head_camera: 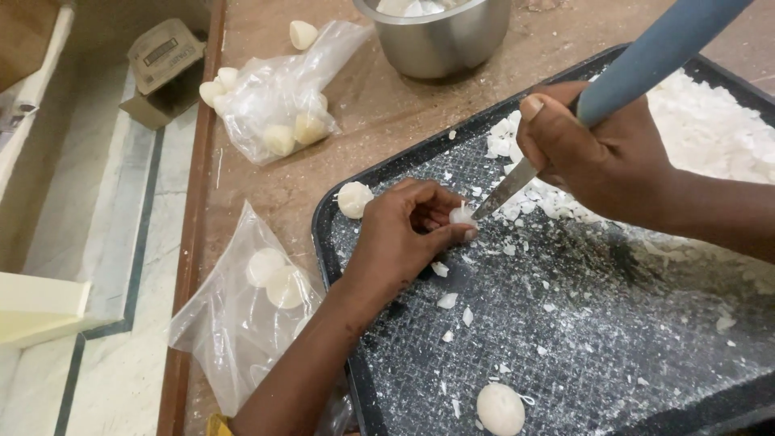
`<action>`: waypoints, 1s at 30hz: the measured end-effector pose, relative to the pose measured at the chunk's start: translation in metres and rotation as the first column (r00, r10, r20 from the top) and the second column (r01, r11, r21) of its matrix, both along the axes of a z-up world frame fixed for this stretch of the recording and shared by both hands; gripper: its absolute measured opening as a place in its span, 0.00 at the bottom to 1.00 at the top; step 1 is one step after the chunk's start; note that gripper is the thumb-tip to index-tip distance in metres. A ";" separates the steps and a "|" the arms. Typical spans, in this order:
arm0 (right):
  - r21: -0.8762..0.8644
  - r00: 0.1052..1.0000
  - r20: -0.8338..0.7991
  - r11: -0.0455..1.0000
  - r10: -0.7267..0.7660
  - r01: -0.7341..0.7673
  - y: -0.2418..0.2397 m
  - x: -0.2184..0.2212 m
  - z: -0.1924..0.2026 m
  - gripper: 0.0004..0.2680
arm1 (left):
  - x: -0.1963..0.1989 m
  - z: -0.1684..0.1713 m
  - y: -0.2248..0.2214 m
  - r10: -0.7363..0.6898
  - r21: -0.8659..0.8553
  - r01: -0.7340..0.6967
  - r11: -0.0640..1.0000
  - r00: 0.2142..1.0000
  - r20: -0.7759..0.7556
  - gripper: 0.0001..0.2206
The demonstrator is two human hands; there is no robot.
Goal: Carving small wax spheres into flakes or smaller shapes using a knife over a tray.
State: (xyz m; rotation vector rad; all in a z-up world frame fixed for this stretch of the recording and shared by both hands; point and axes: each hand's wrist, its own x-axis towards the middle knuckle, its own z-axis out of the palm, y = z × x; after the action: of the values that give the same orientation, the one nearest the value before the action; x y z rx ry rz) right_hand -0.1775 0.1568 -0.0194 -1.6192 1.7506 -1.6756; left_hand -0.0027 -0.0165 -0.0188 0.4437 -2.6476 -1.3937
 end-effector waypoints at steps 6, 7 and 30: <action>-0.017 0.981 -0.186 0.999 -0.046 0.043 -0.007 0.022 0.009 0.18 | 0.001 -0.001 0.000 -0.020 -0.025 0.019 1.000 0.999 -0.049 0.13; -0.016 0.982 -0.185 0.999 -0.045 0.043 -0.009 0.021 0.009 0.18 | 0.000 -0.002 -0.001 -0.019 -0.024 0.018 1.000 0.999 -0.047 0.13; 0.317 0.973 0.180 0.945 -0.142 0.079 -0.015 -0.008 0.009 0.15 | 0.001 0.008 -0.004 -0.059 -0.095 0.051 0.994 0.995 -0.075 0.11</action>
State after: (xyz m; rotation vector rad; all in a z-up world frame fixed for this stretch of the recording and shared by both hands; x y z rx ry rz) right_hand -0.1855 0.1420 -0.0102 -1.1934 1.9141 -1.4604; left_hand -0.0021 -0.0201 -0.0104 0.3025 -2.6672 -1.2687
